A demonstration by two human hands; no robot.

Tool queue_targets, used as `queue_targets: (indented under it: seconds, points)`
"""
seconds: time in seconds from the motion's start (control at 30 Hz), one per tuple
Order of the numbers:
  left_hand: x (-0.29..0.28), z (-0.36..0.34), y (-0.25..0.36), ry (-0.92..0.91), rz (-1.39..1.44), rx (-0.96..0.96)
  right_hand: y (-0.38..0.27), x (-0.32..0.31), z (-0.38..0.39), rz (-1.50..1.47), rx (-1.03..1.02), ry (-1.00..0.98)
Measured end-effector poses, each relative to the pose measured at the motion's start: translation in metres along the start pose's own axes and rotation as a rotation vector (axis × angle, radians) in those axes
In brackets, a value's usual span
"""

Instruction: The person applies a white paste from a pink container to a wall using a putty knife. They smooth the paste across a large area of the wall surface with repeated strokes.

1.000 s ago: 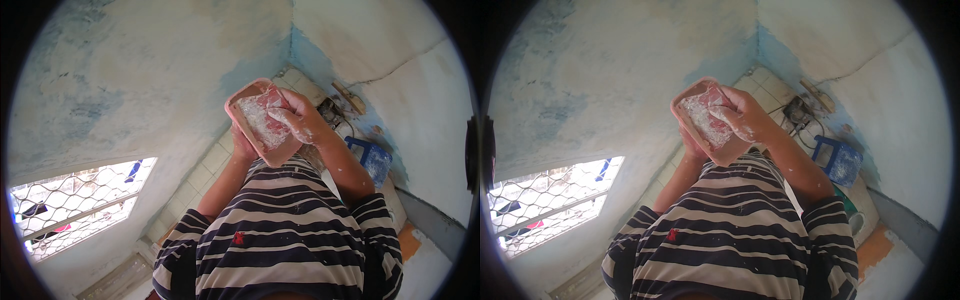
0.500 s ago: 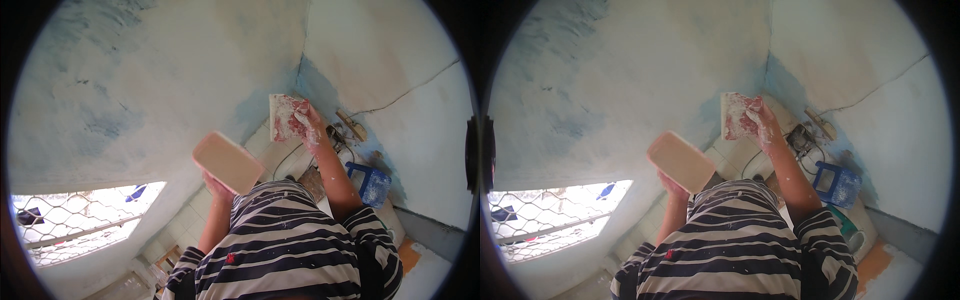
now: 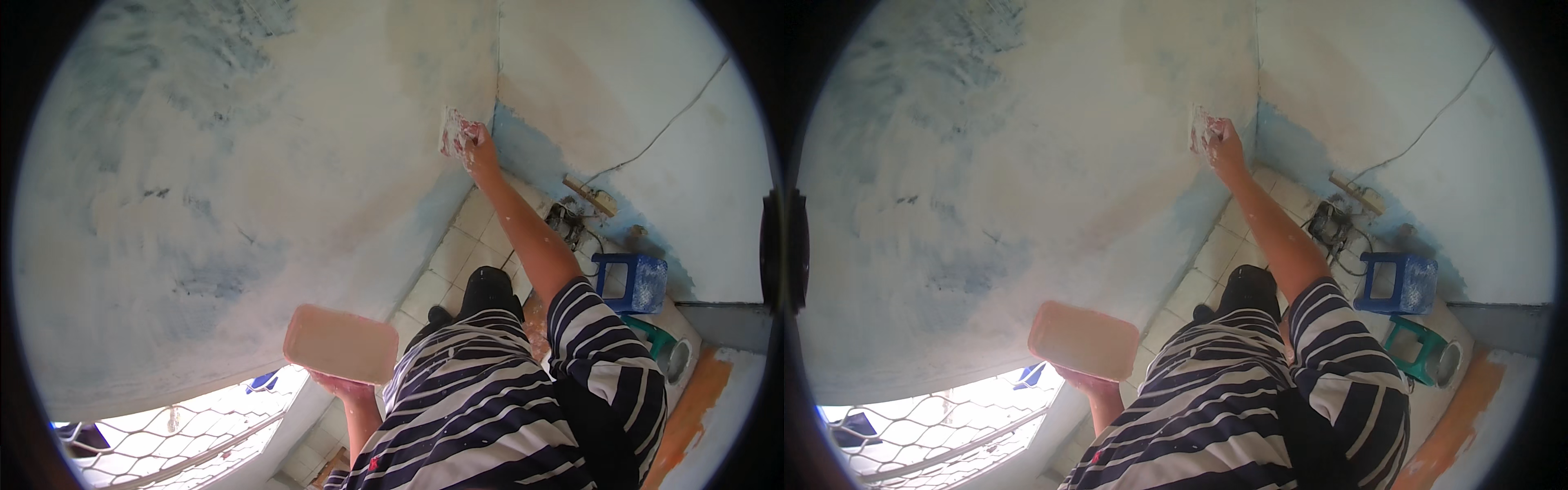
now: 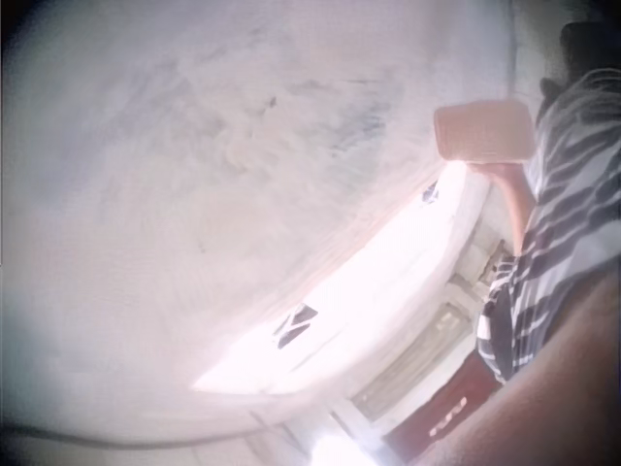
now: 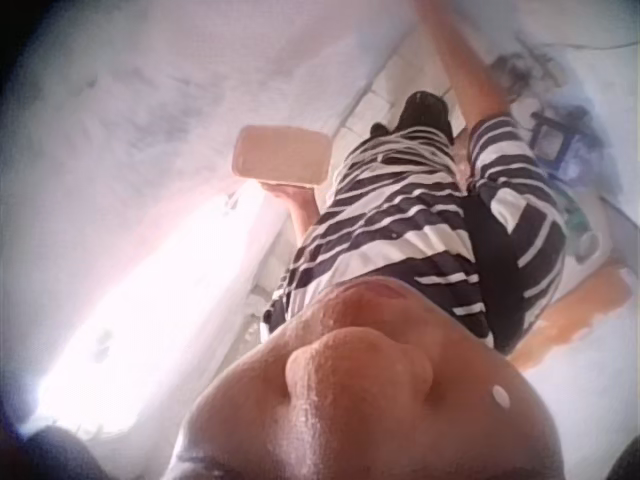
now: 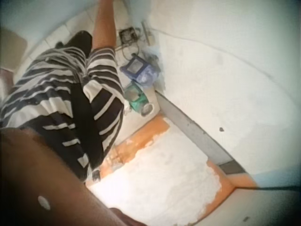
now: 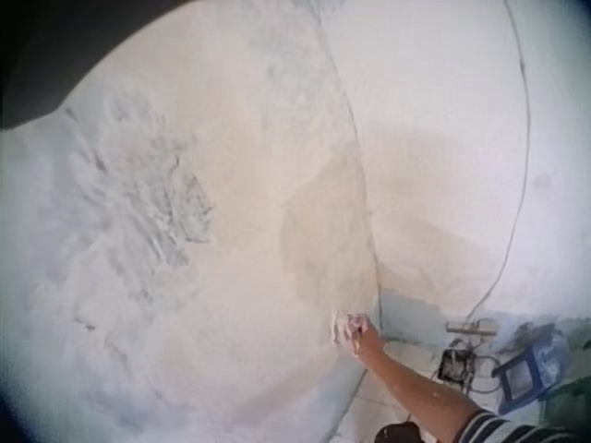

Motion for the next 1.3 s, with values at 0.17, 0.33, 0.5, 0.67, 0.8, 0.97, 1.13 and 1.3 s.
queue_targets:
  seconds: [0.17, 0.33, 0.5, 0.67, 0.8, 0.97, 1.13, 1.3]
  points:
    - [-0.027, 0.004, 0.02, 0.162, -0.152, 0.094, 0.026, 0.045, 0.0, 0.115, 0.109, 0.193]
    - [-0.047, -0.003, 0.018, 0.148, -0.285, 0.136, 0.025, 0.12, 0.098, 0.493, -0.379, 0.173]
    - [-0.024, -0.014, 0.02, 0.23, -0.528, 0.243, 0.042, 0.075, 0.172, 0.547, -0.241, -0.115]
    - [-0.002, -0.011, 0.018, 0.228, -0.667, 0.163, 0.023, 0.036, 0.005, 0.451, -0.073, 0.265]
    - [0.003, -0.023, 0.008, 0.466, -0.402, 0.259, 0.031, 0.101, 0.062, 0.642, -0.241, 0.154]
    - [-0.001, -0.02, 0.011, 0.156, 0.066, 0.177, 0.048, 0.075, 0.184, 0.587, -0.065, -0.381]
    - [-0.071, -0.005, 0.015, 0.206, -0.642, 0.165, 0.035, 0.01, -0.005, 0.42, 0.026, 0.239]
    - [-0.063, 0.001, 0.02, 0.348, -0.785, 0.194, 0.026, 0.11, 0.118, 0.585, -0.446, -0.062]
Point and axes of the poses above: each hand's wrist, its own z-axis away from the middle knuckle, its own x-axis out of the palm, y = z × x, the point moved 3 cm from there along -z, towards the middle knuckle, and after that the axes turned 3 degrees about x, right-handed, at the moved point
